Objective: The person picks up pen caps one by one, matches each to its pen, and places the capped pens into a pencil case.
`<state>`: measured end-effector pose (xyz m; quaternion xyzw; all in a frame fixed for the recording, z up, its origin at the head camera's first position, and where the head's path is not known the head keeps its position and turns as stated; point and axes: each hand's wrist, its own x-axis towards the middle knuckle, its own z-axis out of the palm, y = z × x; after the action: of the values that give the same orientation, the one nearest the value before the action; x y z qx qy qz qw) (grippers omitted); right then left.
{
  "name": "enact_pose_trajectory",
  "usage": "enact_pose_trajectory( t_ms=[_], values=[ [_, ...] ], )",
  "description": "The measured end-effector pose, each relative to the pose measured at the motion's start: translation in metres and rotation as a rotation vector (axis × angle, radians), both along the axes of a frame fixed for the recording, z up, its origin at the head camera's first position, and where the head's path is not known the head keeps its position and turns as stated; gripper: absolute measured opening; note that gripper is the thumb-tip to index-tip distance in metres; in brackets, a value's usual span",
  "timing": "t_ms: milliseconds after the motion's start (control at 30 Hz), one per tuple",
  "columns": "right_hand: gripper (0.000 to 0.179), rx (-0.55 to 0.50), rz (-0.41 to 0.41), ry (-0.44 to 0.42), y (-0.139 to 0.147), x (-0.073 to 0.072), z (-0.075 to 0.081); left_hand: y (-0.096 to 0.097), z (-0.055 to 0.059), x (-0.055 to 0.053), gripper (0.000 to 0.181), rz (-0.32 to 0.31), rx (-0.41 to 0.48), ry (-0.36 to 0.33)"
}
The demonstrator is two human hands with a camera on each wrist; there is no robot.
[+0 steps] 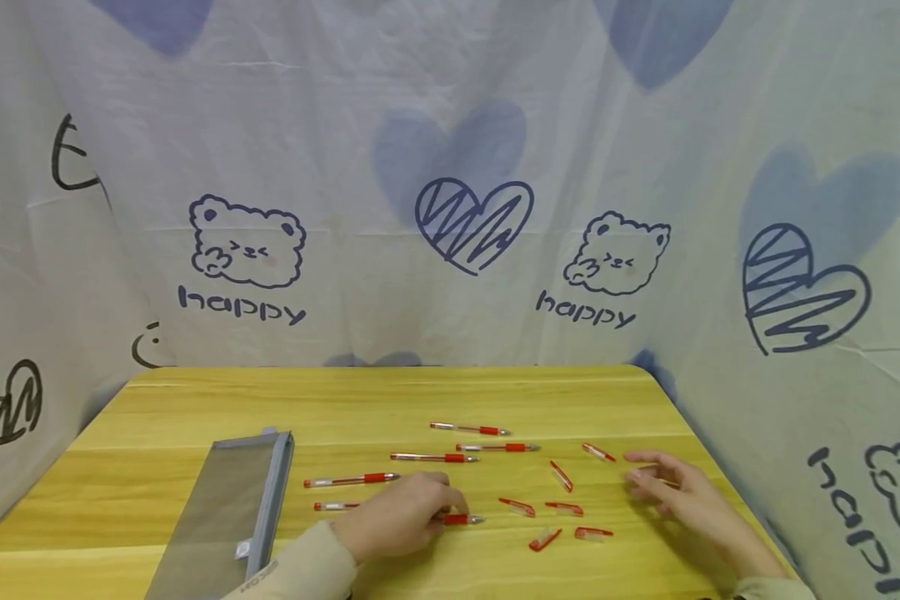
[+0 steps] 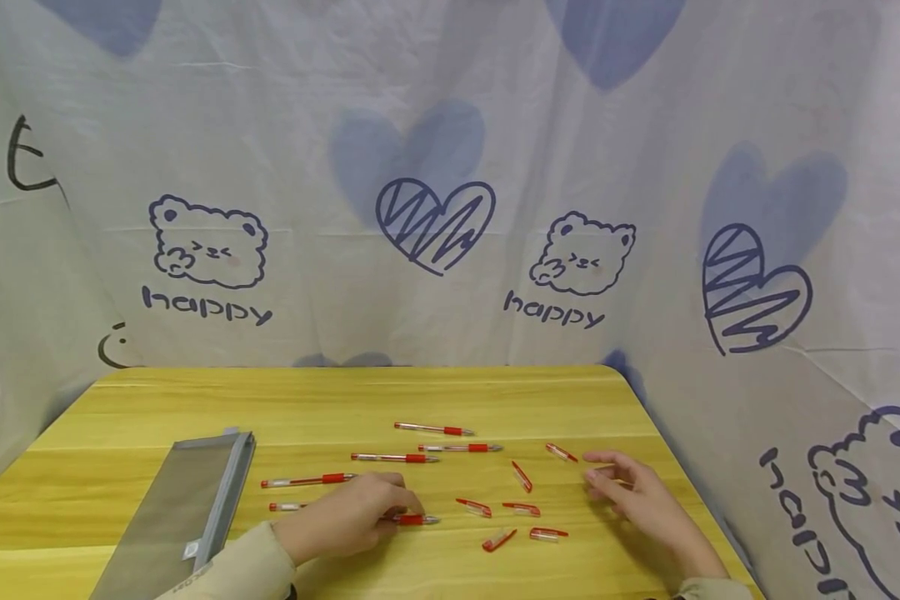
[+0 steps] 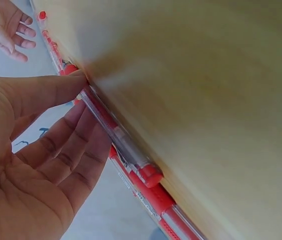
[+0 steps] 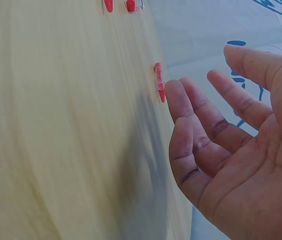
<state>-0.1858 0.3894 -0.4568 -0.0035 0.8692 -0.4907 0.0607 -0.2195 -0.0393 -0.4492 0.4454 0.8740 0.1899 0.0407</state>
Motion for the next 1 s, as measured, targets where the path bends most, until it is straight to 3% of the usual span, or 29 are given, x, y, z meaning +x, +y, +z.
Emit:
enact_pose_trajectory(
  t_ms=[300,800,1000],
  values=[
    [0.052,-0.009,0.001,-0.018,-0.002,0.000,0.001,0.003,-0.001,0.002,0.034,0.000,-0.013,0.018],
    [0.050,0.019,0.010,0.043,-0.006,-0.005,0.003,0.004,-0.005,0.006,0.039,0.023,-0.032,0.037],
    [0.048,0.048,0.020,0.068,-0.006,-0.011,0.006,0.001,-0.004,0.007,0.039,0.008,-0.014,-0.013]
  ],
)
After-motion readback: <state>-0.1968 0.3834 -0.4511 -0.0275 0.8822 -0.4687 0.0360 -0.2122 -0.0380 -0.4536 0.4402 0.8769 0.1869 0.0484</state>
